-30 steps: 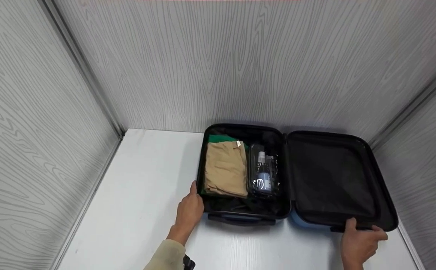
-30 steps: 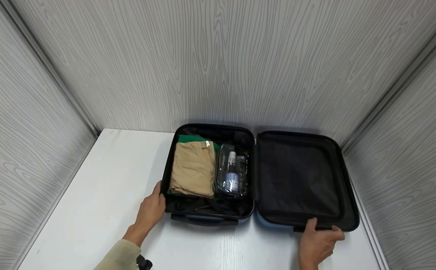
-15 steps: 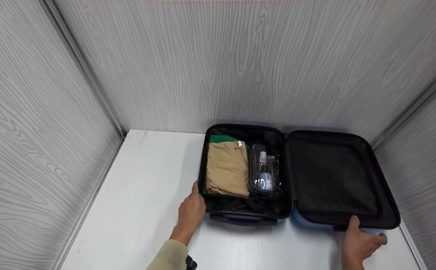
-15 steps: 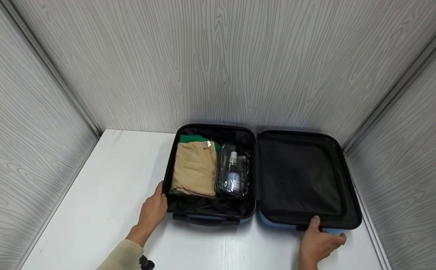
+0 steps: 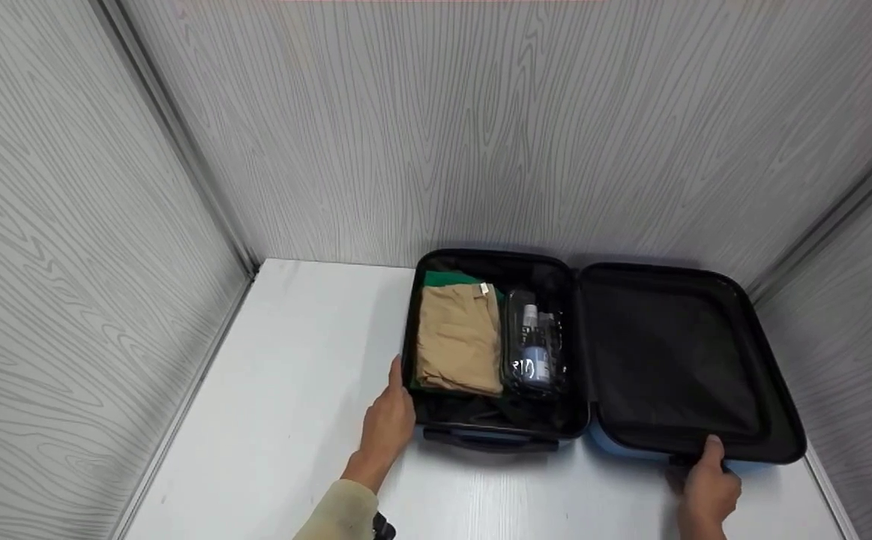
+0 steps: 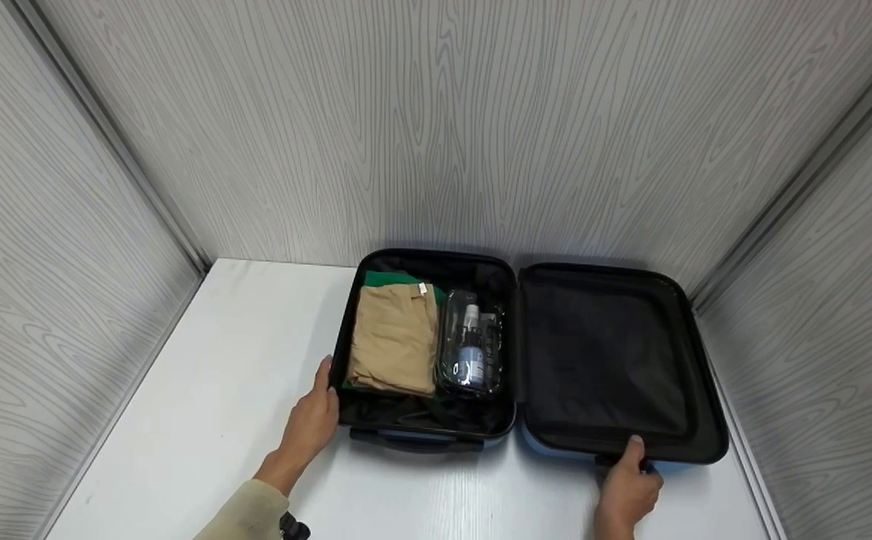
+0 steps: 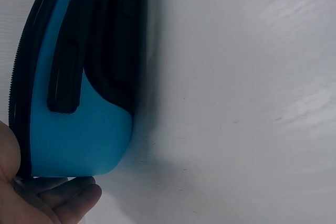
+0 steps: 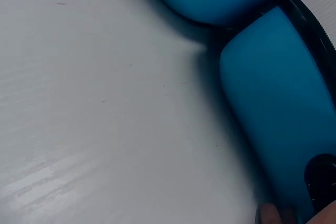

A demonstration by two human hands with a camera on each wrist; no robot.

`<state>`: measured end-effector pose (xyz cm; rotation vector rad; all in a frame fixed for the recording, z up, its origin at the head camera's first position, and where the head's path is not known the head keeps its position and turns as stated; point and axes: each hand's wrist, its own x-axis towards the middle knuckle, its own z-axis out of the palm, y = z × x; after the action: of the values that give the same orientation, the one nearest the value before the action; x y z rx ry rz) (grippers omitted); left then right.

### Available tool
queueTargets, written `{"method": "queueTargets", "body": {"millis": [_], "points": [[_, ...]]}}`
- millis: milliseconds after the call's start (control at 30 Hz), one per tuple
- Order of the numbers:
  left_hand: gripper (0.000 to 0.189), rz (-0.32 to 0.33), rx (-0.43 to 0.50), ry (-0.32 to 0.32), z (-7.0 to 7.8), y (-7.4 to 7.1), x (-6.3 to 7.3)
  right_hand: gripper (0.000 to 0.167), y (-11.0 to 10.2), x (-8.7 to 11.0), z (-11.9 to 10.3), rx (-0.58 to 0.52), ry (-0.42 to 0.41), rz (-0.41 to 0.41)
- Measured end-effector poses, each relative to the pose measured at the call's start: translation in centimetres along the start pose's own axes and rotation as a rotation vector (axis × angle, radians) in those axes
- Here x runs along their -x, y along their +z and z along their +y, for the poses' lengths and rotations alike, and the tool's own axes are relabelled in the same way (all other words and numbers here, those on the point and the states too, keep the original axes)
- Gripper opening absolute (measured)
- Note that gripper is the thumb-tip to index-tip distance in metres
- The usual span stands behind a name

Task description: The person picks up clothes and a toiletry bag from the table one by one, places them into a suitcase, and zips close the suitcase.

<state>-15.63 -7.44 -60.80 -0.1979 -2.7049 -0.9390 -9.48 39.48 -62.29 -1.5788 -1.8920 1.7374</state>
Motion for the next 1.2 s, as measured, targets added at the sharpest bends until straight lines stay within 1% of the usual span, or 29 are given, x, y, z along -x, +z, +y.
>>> {"method": "queueTargets", "body": {"millis": [100,233,333,433,533,633,700,800,1033,1200], "points": [[0.060,-0.012,-0.005,0.019,0.0,-0.1,0.0,0.105,0.2,0.1,-0.1,-0.114,0.030,-0.047],[0.061,-0.047,-0.008,0.012,0.0,-0.4,-0.1,0.104,0.4,0.3,-0.4,-0.285,0.118,-0.109],[0.061,-0.068,-0.004,0.005,0.0,-0.6,-0.1,0.103,0.3,0.4,-0.6,-0.390,0.180,-0.145],[0.061,-0.084,0.007,-0.005,0.1,-0.7,-0.1,0.098,0.4,0.6,-0.6,-0.466,0.197,-0.159],[0.061,-0.103,0.018,-0.021,0.1,-0.7,-0.2,0.091,0.6,0.6,-0.6,-0.490,0.161,-0.165],[0.062,-0.117,0.021,-0.032,0.1,-0.7,-0.2,0.084,0.9,0.6,-0.5,-0.484,0.124,-0.157],[0.062,-0.123,0.022,-0.037,0.1,-0.7,-0.2,0.082,1.0,0.6,-0.4,-0.488,0.118,-0.154],[0.062,-0.120,0.021,-0.037,0.1,-0.7,-0.2,0.079,1.0,0.6,-0.4,-0.510,0.120,-0.158],[0.062,-0.120,0.016,-0.038,0.0,-0.6,-0.2,0.080,0.4,0.6,-0.8,-0.535,0.189,-0.224],[0.062,-0.112,0.016,-0.043,0.1,-0.5,-0.3,0.079,0.0,0.6,-1.1,-0.530,0.188,-0.258]]}}
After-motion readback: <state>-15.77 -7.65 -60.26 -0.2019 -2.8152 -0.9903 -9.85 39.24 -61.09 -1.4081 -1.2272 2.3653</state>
